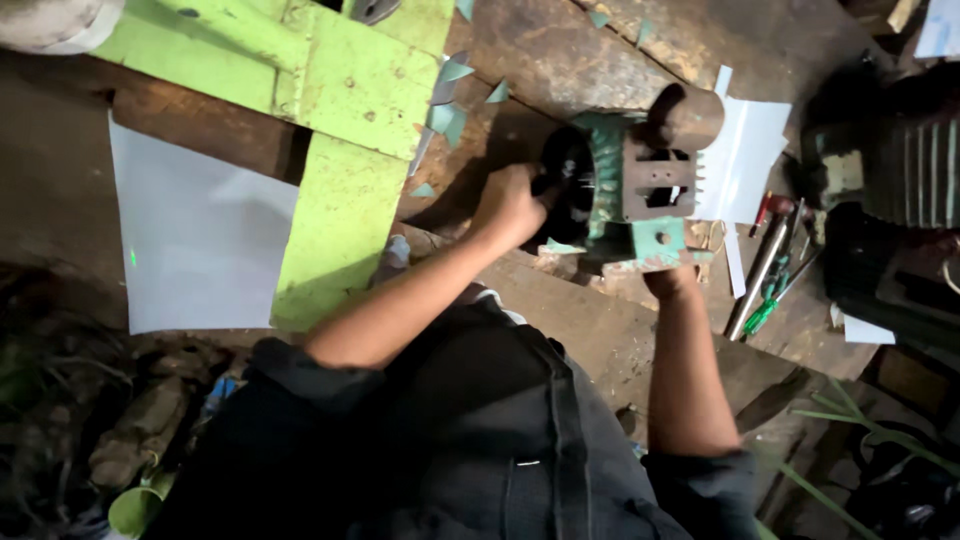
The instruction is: The person cuts small strips of white tape from a roll using scissors and presses the strips onto the green laminated core of an electric motor housing on the workbench. They repeat this cutting-and-sticking cycle, occasionally repositioning the motor housing and reaching across the cluttered bench for the tape and scissors.
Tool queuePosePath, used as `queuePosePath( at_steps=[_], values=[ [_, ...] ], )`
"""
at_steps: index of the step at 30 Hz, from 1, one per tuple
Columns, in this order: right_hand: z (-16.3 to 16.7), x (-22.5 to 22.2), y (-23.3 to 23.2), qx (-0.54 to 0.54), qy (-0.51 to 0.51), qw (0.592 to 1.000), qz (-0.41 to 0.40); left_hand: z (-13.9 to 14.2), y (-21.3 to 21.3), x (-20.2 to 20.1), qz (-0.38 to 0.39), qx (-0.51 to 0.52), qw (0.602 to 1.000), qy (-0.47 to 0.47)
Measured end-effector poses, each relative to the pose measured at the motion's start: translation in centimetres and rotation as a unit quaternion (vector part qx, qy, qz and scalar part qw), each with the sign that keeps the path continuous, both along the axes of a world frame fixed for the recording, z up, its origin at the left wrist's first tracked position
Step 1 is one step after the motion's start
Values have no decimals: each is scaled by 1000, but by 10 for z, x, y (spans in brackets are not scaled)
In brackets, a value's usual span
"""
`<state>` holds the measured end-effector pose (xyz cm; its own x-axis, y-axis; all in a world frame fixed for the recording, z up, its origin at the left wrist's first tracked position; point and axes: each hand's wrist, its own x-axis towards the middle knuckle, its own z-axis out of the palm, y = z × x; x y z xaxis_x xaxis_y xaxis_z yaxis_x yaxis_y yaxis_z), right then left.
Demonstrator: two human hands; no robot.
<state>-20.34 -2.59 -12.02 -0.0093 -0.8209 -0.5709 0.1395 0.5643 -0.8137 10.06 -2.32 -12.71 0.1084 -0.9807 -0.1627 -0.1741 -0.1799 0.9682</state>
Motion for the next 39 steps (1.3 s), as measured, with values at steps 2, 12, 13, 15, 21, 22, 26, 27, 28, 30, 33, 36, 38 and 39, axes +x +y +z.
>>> queuePosePath(
  at_steps=[2,12,13,15,21,22,26,27,28,30,33,36,38,39],
  values=[
    [0,10,6,-12,7,1000,-17,3,-6,0,-29,83,996,-8],
    [46,52,41,-14,354,934,52,16,-27,26,-137,-129,976,-108],
    [56,39,34,-73,460,882,67,19,-25,28,-142,-68,982,-108],
    [72,10,17,-223,627,741,93,28,-15,27,-98,-27,989,-107],
    [54,-44,-28,-331,715,590,178,60,49,1,105,-78,984,-119],
    [49,-49,-31,-355,713,573,195,64,64,-5,121,-16,987,-105],
    [32,-60,-19,-334,692,581,268,74,117,-46,151,-85,974,-147],
    [31,-60,-3,-364,676,573,287,76,130,-59,139,-86,973,-162],
    [31,-61,13,-393,660,563,305,76,140,-74,128,-87,972,-175],
    [34,-62,49,-381,630,581,347,75,152,-104,79,-121,967,-208],
    [38,-84,89,-448,577,570,375,68,161,-144,-55,-230,924,-301],
    [35,-111,104,-481,527,578,396,53,157,-192,-117,-208,896,-373],
    [29,-124,105,-508,523,569,382,39,144,-219,-127,-234,854,-447],
    [27,-127,105,-521,521,564,373,32,139,-227,-140,-248,824,-489]
  ],
)
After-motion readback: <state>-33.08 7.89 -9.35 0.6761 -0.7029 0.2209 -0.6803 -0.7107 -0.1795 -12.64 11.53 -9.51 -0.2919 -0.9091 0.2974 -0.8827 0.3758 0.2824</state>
